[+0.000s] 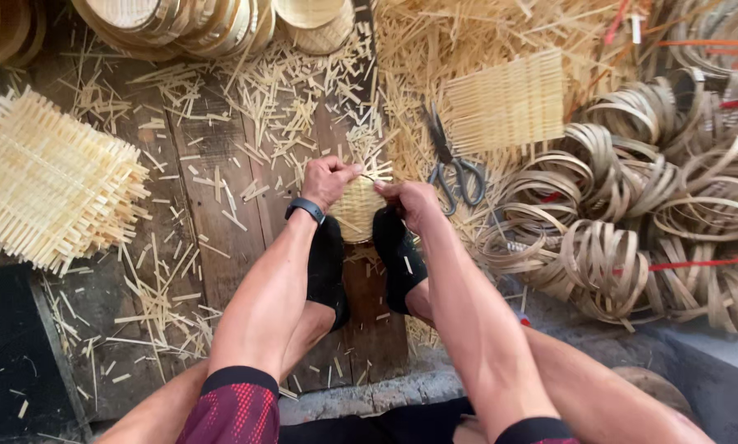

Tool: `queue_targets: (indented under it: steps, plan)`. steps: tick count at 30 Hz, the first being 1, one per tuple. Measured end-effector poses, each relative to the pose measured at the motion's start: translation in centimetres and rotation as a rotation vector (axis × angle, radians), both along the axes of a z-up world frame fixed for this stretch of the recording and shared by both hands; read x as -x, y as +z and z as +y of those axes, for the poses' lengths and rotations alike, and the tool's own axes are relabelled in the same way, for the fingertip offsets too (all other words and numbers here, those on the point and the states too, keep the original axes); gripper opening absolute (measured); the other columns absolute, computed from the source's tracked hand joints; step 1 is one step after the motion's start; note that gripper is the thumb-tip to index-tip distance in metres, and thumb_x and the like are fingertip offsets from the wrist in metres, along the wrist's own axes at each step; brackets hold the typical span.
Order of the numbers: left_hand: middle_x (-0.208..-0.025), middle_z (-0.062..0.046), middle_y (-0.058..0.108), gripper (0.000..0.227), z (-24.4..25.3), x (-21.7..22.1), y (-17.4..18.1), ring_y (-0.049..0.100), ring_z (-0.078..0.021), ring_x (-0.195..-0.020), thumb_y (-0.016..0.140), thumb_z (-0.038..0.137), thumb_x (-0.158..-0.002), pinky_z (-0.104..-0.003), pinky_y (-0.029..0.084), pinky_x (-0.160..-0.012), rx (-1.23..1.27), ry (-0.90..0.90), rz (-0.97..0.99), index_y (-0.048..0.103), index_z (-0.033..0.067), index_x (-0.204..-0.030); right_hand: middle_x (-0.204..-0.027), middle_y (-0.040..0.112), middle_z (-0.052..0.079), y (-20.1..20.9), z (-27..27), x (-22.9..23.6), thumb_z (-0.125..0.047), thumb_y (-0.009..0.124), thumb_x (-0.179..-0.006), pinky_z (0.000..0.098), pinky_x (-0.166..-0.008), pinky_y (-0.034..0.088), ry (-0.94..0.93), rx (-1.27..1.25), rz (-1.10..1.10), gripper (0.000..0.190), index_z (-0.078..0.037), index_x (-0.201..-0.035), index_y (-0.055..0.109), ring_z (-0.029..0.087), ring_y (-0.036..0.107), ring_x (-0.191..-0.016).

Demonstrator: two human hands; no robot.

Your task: The person assembles bamboo steamer baskets by hand and using shears, fitting woven bamboo circular bases into bamboo rings and trimming the excess woven material.

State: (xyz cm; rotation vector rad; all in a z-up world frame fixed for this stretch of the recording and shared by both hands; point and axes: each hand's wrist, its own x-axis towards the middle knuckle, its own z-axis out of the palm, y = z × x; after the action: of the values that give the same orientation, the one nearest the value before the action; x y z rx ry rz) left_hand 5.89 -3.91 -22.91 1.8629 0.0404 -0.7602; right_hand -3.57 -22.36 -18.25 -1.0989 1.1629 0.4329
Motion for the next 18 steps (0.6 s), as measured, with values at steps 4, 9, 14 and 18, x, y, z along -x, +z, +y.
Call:
queue_targets:
  steps: [4, 9, 14, 18]
  plan:
    - [-0.075, -0.006, 0.076, 0.029, 0.1, -0.6, 1.4, 0.067, -0.014, -0.066, 0.085, 0.036, -0.088, -0.03, 0.053, -0.064, -0.132, -0.114, -0.136, 0.081, 0.0074, -0.087, -0.078, 0.075, 0.005, 6.2, -0.6, 0.2, -0.032, 0.092, -0.074, 0.0281, -0.056, 0.054, 0.226, 0.245, -0.006, 0.037, -0.002, -0.089, 0.078, 0.013, 0.063, -0.06]
    - [-0.106, -0.008, 0.076, 0.04, 3.0, 0.3, 7.0, 0.072, -0.0164, -0.093, 0.087, 0.025, -0.074, -0.033, 0.056, -0.085, 0.042, -0.319, -0.369, 0.077, 0.0124, -0.111, -0.093, 0.08, 0.009, 20.2, -9.3, -0.4, -0.042, 0.081, -0.083, 0.0361, -0.076, 0.061, 0.994, 0.809, -0.231, 0.037, -0.011, -0.103, 0.079, 0.018, 0.074, -0.078]
    - [-0.096, -0.006, 0.073, 0.011, 3.6, 5.7, 11.3, 0.067, -0.0215, -0.089, 0.075, 0.008, -0.085, -0.037, 0.053, -0.088, -0.294, -0.426, -0.872, 0.072, 0.0143, -0.094, -0.095, 0.078, 0.014, 25.5, -14.9, 4.1, -0.039, 0.07, -0.096, 0.0417, -0.077, 0.062, 1.443, 1.158, 0.071, 0.033, -0.008, -0.104, 0.078, 0.025, 0.074, -0.081]
    - [-0.122, -0.008, 0.069, 0.017, 3.7, 10.9, 10.6, 0.063, -0.017, -0.1, 0.073, 0.005, -0.084, -0.039, 0.048, -0.099, -0.559, -0.639, -1.343, 0.067, 0.0194, -0.091, -0.098, 0.078, 0.009, 14.8, -14.7, 7.1, -0.041, 0.072, -0.091, 0.0412, -0.082, 0.06, 1.281, 0.85, 0.066, 0.031, -0.013, -0.104, 0.076, 0.023, 0.073, -0.085]
